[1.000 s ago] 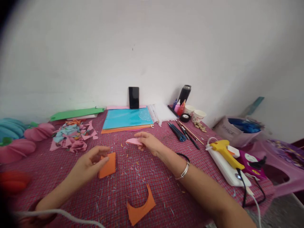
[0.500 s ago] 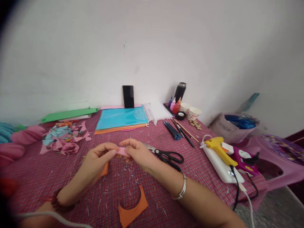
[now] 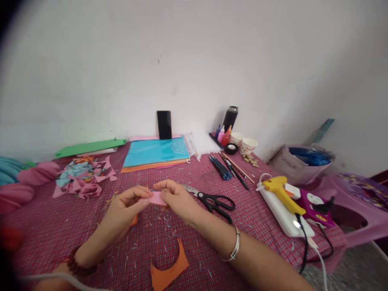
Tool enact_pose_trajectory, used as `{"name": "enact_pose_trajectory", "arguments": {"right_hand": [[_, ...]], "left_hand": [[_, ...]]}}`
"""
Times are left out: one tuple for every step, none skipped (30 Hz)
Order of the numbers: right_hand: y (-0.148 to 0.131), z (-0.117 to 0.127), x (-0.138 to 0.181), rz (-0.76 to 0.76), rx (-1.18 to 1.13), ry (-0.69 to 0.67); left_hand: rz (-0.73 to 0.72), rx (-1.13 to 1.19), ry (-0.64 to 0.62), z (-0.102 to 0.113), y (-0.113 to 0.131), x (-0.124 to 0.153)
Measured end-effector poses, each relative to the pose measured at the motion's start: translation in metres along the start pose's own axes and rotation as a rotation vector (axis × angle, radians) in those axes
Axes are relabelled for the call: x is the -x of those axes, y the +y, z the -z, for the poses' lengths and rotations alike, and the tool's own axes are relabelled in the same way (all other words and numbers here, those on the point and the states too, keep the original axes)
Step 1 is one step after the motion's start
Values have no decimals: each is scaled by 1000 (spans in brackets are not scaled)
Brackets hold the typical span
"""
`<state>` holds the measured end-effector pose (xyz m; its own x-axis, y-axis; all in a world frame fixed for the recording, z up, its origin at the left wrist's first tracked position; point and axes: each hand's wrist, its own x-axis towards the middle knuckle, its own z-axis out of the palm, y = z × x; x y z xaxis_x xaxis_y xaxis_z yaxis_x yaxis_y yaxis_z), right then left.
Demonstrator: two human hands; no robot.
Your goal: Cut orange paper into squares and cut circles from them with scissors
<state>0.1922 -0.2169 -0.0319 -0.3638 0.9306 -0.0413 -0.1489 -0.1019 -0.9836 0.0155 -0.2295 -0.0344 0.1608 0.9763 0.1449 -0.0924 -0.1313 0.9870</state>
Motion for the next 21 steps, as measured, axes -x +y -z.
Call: {"name": "enact_pose_trajectory", "arguments": {"right_hand": [[1, 0, 0, 10, 10, -4], [1, 0, 1, 19, 23, -7], [1, 0, 1, 28, 38, -10], [2, -1, 1, 38, 55, -10], [2, -1, 1, 49, 73, -8], [3, -1, 1, 61, 90, -6], [3, -1, 1, 71, 105, -5], [3, 0, 1, 82, 120, -3], [3, 0, 2, 90, 136, -1], [3, 0, 2, 98, 151, 1], [3, 0, 2, 106, 167, 4], [4, 1, 2, 112, 181, 7], [4, 1, 2, 118, 193, 11], [5, 1, 2, 125, 200, 15], [5, 1, 2, 136, 202, 22], [6, 1, 2, 146, 195, 26], [7, 2, 2, 150, 175, 25], [8, 2, 2, 146, 139, 16], [9, 2, 2, 137, 91, -1], [10, 3, 3, 125, 38, -24], [10, 3, 3, 114, -18, -52]], "left_hand": [[1, 3, 5, 0, 0, 0], [3, 6, 7, 0, 0, 0], [7, 8, 8, 0, 1, 0], [13, 7, 8, 0, 1, 0], [21, 5, 8, 0, 2, 0], [28, 0, 10, 0, 2, 0], [32, -6, 12, 0, 3, 0], [34, -13, 15, 0, 3, 0], [33, -16, 21, -1, 3, 0], [31, -15, 26, -1, 3, 1], [29, -11, 33, -1, 2, 1], [29, -5, 39, -2, 2, 1], [30, 4, 46, -2, 1, 2], [31, 15, 51, -3, 1, 2], [33, 26, 58, -3, 1, 2], [37, 36, 63, -3, 1, 2], [42, 46, 70, -4, 1, 2], [47, 59, 78, -3, 1, 2], [55, 78, 90, -3, 2, 1], [65, 103, 102, -3, 2, 1], [79, 136, 115, -2, 3, 0]]}}
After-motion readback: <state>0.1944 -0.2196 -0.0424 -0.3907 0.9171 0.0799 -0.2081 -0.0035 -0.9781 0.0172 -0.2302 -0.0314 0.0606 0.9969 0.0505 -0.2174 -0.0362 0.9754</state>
